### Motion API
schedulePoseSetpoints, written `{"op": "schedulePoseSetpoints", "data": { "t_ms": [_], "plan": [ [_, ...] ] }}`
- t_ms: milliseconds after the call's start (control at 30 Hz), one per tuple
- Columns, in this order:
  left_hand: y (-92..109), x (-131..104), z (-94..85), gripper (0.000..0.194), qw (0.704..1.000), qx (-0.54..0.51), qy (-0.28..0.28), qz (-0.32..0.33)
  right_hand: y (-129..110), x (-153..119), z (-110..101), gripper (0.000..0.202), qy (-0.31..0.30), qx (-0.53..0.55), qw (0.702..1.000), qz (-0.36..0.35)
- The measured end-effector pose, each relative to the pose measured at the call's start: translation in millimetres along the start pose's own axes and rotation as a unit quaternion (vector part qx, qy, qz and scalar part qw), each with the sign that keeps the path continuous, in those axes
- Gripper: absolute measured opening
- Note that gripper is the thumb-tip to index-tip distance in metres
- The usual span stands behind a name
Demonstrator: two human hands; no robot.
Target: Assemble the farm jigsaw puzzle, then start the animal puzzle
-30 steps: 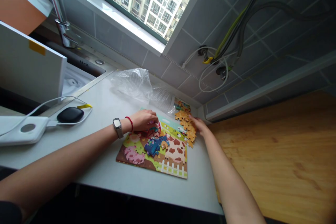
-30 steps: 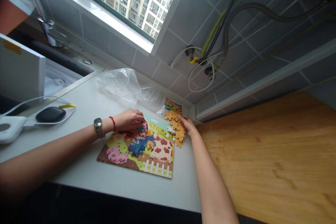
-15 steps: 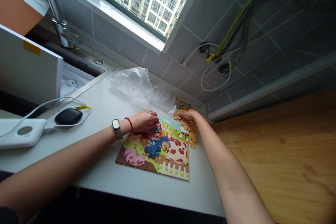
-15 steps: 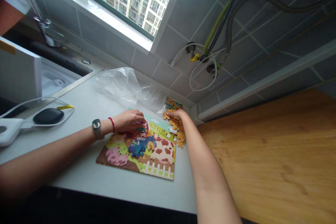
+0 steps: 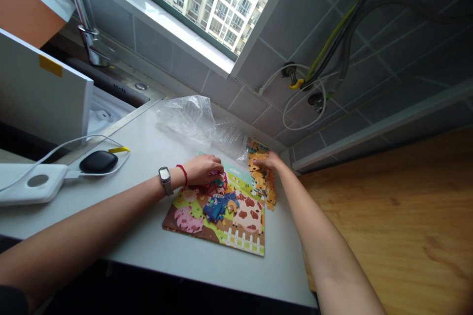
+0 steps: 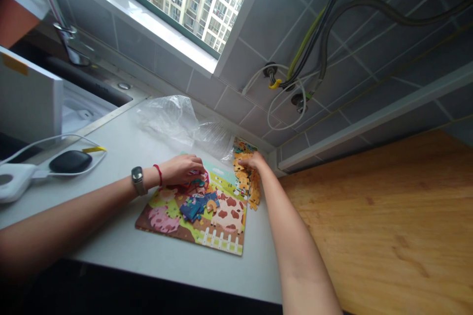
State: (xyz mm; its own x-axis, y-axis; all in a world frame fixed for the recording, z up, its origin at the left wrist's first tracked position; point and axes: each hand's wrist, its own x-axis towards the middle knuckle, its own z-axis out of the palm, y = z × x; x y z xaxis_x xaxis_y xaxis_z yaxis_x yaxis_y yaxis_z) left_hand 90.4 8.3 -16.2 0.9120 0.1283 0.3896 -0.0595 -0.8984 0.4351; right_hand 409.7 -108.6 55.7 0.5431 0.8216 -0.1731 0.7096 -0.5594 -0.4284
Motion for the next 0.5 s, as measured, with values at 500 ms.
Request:
{"op": "schedulePoseSetpoints", "data": {
  "t_ms": [500],
  "plan": [
    [2.4, -0.1, -4.4, 0.015, 1.0, 0.004, -0.006, -0.006, -11.4, -61.9, 0.7, 0.034, 0.213, -0.064, 0.966, -0.135]
  ]
}}
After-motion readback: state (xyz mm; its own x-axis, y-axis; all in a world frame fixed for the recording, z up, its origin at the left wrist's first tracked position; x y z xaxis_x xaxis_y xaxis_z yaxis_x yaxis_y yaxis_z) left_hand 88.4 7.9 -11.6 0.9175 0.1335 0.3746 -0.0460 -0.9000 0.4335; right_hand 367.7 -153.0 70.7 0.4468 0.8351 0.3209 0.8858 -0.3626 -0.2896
